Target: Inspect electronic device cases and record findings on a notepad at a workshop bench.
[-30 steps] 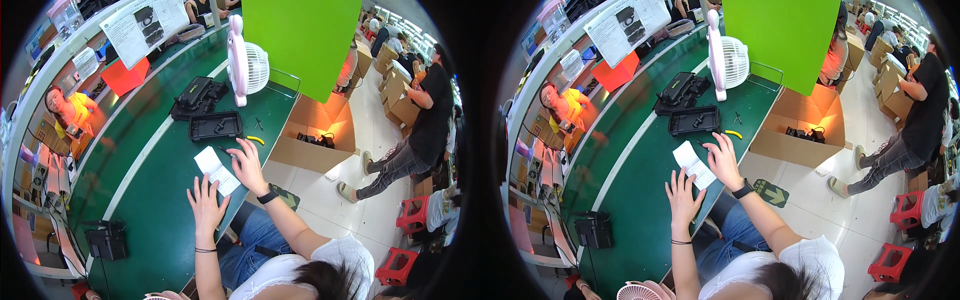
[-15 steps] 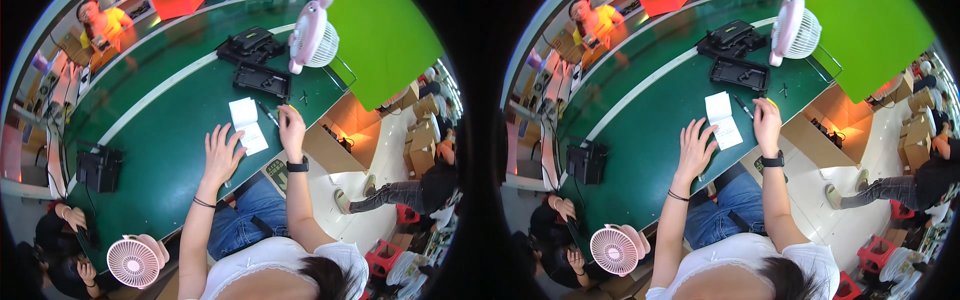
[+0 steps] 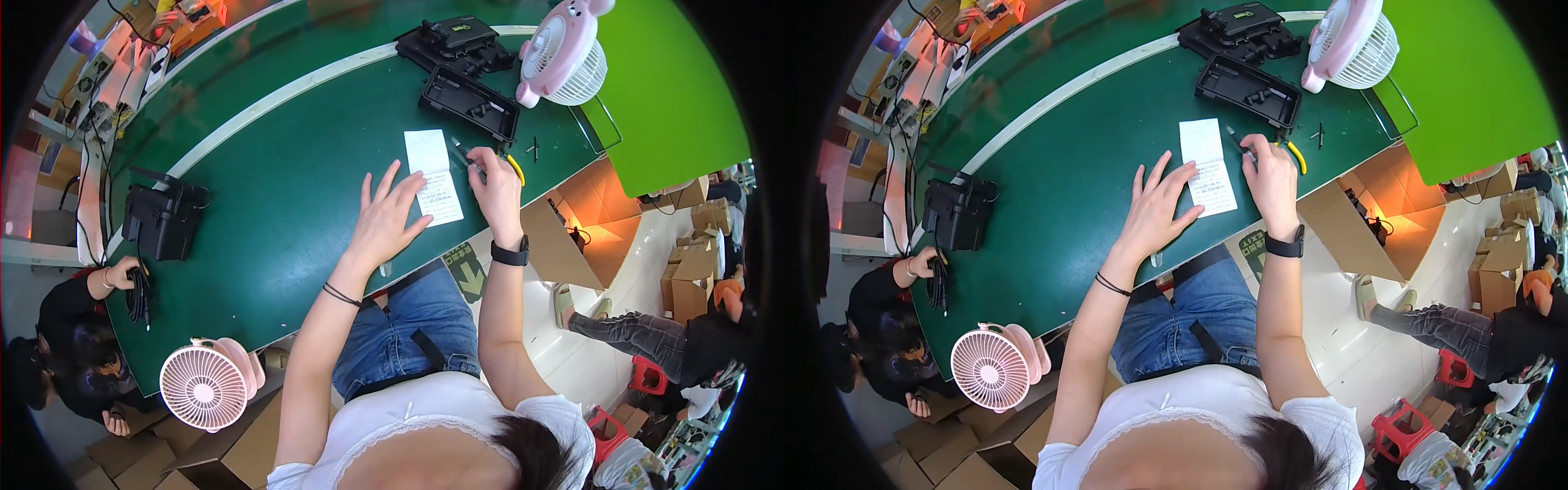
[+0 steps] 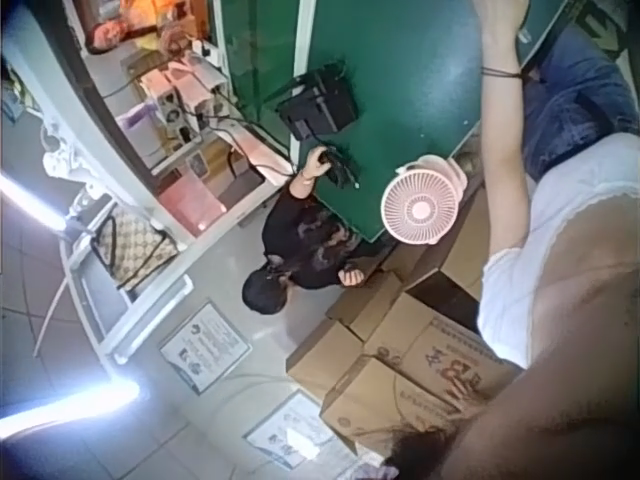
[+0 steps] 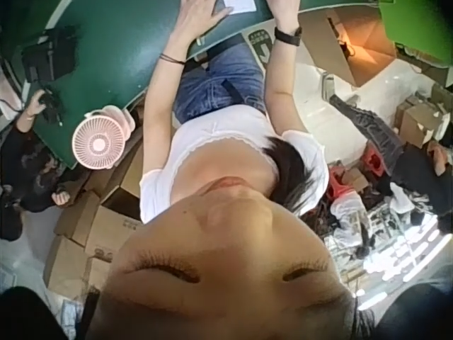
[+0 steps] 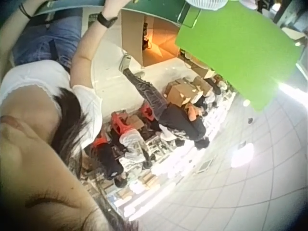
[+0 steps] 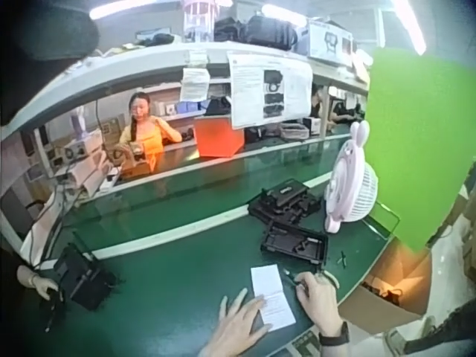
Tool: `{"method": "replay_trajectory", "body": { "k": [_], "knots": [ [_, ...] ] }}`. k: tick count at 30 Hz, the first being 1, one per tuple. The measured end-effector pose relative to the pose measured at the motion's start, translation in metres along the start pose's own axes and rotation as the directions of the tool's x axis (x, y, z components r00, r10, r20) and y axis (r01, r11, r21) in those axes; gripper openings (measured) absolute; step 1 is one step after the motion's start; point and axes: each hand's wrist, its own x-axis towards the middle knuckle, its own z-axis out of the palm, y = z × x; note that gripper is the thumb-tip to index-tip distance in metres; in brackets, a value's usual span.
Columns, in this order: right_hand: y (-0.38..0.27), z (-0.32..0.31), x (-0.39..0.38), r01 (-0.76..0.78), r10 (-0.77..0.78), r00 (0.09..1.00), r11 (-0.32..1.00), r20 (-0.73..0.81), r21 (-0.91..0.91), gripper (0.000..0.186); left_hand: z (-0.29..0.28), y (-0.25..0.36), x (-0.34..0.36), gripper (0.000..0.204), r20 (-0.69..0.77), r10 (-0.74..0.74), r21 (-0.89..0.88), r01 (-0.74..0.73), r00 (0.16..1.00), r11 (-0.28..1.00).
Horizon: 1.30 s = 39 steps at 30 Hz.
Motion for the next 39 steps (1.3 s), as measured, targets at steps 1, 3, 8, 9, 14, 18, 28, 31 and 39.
{"method": "replay_trajectory", "body": {
  "k": [1, 3, 8, 9, 14, 18, 28, 31, 39],
  "knots": [
    [-0.006, -0.001, 0.000, -0.073, 0.073, 0.997, 0.997, 0.002, 0.028, 0.019, 0.000, -0.002, -0.001, 0.055, -0.010, 0.000, 0.011, 0.000, 1.000, 1.000],
    [-0.022, -0.007, -0.001, -0.159, 0.165, 0.986, 0.981, -0.038, 0.114, 0.019, -0.002, -0.005, -0.003, 0.052, -0.017, -0.021, 0.011, 0.021, 1.000, 1.000],
    [-0.006, -0.009, -0.022, -0.260, 0.284, 0.939, 0.210, 0.196, 0.943, 0.029, -0.005, -0.002, -0.002, 0.043, -0.008, -0.027, -0.010, 0.027, 1.000, 1.000],
    [-0.008, -0.003, -0.025, -0.249, 0.309, 0.934, 0.201, 0.180, 0.947, 0.035, -0.005, -0.002, -0.003, 0.041, -0.006, -0.030, -0.011, 0.029, 1.000, 1.000],
    [-0.014, 0.021, -0.030, -0.166, 0.163, 0.972, -0.045, 0.171, 0.985, 0.015, -0.005, -0.001, -0.003, 0.036, 0.002, -0.039, -0.026, 0.039, 0.999, 0.999],
    [-0.028, 0.036, -0.029, -0.292, 0.318, 0.919, 0.150, 0.233, 0.945, 0.030, -0.002, -0.006, -0.005, 0.032, 0.000, -0.037, -0.034, 0.037, 0.999, 0.999],
    [-0.043, 0.039, -0.028, -0.285, 0.448, 0.883, 0.272, 0.142, 0.919, 0.022, -0.003, 0.015, -0.017, 0.013, -0.203, 0.203, 0.128, -0.179, 0.958, 0.975],
    [-0.037, 0.036, -0.027, -0.296, 0.371, 0.914, 0.331, 0.165, 0.896, 0.028, -0.003, 0.024, -0.023, 0.031, -0.103, 0.201, 0.267, -0.167, 0.974, 0.949],
    [-0.029, 0.040, -0.041, -0.329, 0.349, 0.929, 0.626, 0.124, 0.707, 0.027, 0.017, 0.059, -0.041, 0.075, -0.011, 0.023, 0.389, -0.017, 1.000, 0.921]
  ]
}}
